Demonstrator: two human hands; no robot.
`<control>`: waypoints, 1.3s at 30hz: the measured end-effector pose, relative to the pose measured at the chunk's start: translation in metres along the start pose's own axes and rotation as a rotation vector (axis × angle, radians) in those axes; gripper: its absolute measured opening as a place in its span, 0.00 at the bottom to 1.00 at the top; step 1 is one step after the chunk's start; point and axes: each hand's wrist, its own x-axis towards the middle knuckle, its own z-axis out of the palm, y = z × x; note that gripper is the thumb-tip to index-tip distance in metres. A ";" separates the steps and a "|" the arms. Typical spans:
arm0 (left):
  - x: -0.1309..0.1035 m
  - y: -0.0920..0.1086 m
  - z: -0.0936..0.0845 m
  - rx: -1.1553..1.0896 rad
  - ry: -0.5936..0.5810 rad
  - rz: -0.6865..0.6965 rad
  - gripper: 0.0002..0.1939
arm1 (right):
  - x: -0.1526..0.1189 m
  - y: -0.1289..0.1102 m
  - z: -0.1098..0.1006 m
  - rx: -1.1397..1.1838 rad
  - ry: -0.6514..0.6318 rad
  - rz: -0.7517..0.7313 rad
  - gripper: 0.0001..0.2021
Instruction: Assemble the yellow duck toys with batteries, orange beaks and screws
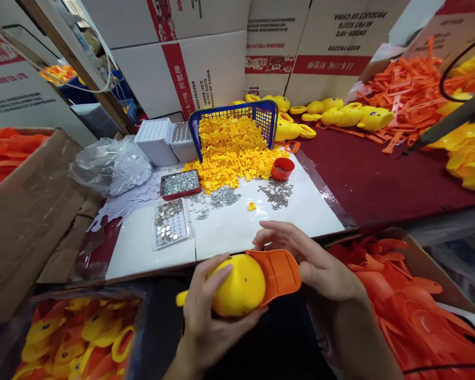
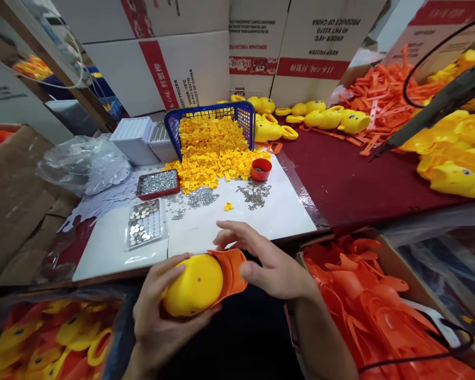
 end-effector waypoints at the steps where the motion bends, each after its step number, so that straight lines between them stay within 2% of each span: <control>1: -0.001 0.001 -0.001 0.116 0.037 0.128 0.32 | 0.000 0.002 0.003 0.088 0.001 0.078 0.35; 3: -0.003 0.002 -0.001 0.257 0.077 0.307 0.26 | 0.001 0.005 0.012 0.182 0.012 0.182 0.29; 7: -0.004 -0.002 -0.004 0.343 0.021 0.414 0.14 | 0.006 0.007 0.030 0.095 0.181 0.189 0.11; 12: -0.005 -0.002 -0.008 0.366 -0.010 0.464 0.12 | 0.001 0.006 0.043 0.017 0.349 0.090 0.09; 16: -0.008 -0.004 -0.004 0.276 0.002 0.464 0.09 | -0.011 0.004 0.051 -0.020 0.449 0.015 0.09; 18: -0.008 -0.005 -0.001 0.210 0.003 0.430 0.08 | -0.016 0.006 0.054 -0.005 0.528 -0.047 0.09; 20: -0.006 -0.003 0.004 0.139 0.019 0.383 0.12 | -0.019 0.010 0.057 0.059 0.557 -0.083 0.09; 22: -0.001 0.000 0.009 0.041 0.067 0.285 0.24 | -0.018 0.017 0.059 0.147 0.506 -0.090 0.22; 24: 0.003 0.006 0.016 -0.116 0.144 0.098 0.35 | -0.014 0.027 0.061 0.222 0.425 -0.076 0.36; 26: 0.005 0.011 0.022 -0.283 0.207 -0.094 0.39 | -0.007 0.041 0.063 0.278 0.373 -0.034 0.41; 28: 0.004 0.012 0.023 -0.357 0.170 -0.186 0.38 | -0.002 0.060 0.066 0.325 0.374 0.014 0.44; 29: 0.005 0.011 0.021 -0.341 0.099 -0.180 0.37 | -0.001 0.070 0.066 0.341 0.402 0.032 0.45; 32: 0.018 0.000 -0.007 -0.102 -0.273 -0.058 0.36 | -0.002 0.101 0.062 0.368 0.552 0.124 0.42; 33: 0.027 -0.006 -0.023 0.031 -0.398 -0.027 0.34 | -0.002 0.109 0.058 0.377 0.590 0.166 0.39; 34: 0.039 -0.012 -0.043 0.183 -0.439 0.013 0.29 | -0.003 0.113 0.052 0.385 0.612 0.202 0.36; 35: 0.052 -0.018 -0.066 0.371 -0.392 0.049 0.23 | -0.003 0.115 0.045 0.399 0.622 0.232 0.34; 36: 0.068 -0.025 -0.092 0.588 -0.293 0.042 0.18 | -0.002 0.112 0.038 0.414 0.637 0.252 0.32; 39: 0.113 -0.043 -0.184 0.920 -0.002 -0.196 0.13 | 0.010 0.088 0.017 0.448 0.810 0.238 0.28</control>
